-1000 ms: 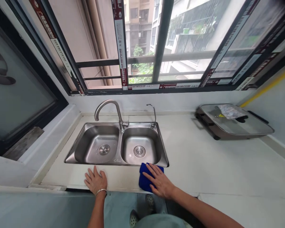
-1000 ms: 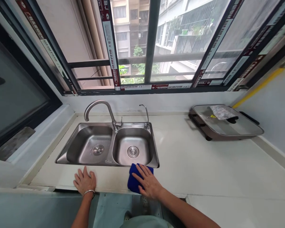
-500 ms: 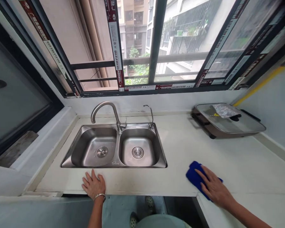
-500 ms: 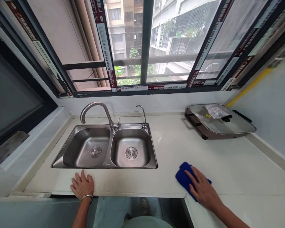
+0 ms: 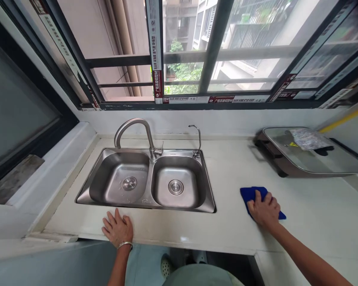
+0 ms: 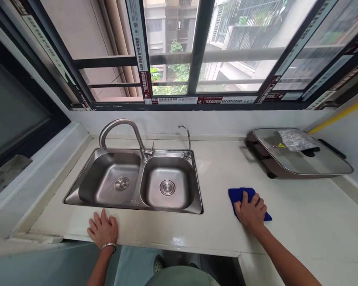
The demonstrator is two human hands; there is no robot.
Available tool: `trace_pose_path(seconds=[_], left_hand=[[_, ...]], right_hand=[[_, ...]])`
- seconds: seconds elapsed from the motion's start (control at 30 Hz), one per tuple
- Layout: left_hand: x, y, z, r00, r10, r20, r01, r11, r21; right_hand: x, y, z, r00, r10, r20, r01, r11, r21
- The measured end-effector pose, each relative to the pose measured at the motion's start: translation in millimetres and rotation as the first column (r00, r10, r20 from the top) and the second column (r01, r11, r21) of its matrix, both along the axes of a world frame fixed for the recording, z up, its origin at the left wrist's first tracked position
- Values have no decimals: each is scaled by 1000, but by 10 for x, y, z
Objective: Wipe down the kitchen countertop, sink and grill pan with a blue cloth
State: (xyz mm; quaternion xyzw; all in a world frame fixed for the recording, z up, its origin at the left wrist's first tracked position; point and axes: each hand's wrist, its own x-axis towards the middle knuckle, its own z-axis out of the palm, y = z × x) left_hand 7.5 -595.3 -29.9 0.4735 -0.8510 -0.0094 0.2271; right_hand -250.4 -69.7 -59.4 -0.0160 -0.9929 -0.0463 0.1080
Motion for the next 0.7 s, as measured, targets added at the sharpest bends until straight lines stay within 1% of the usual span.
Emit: trace_pose_path(seconds=[0.07,0.17,0.3,0.4,0.53,0.7], left_hand=[[-8,4,14,1000,11,9,-11,1000,9],[-16,15,58,999,25,41,-27,998,48],[-18,17,117,995,36,97,-47,992,115],[-23,16,137,991,55,119,-70,989,131],[-24,14,136,985,78,152,-99,986,135],[-8,1,144,980,98,175,-129,976,175]], right_hand=[[-195,-231,70,1000,12,-27,-12,1000,4],[-479,-619,137,997,63,-50,-63,998,10],[-803,-1151,182,989,135,-53,-135,991,2],[-1001,-1447,208,981,185,-58,-186,982,-24],[-1238,-1654,221,972,228,-63,-232,970,-68],[-1434,-1758,177,965,248,-87,-256,960,-109]])
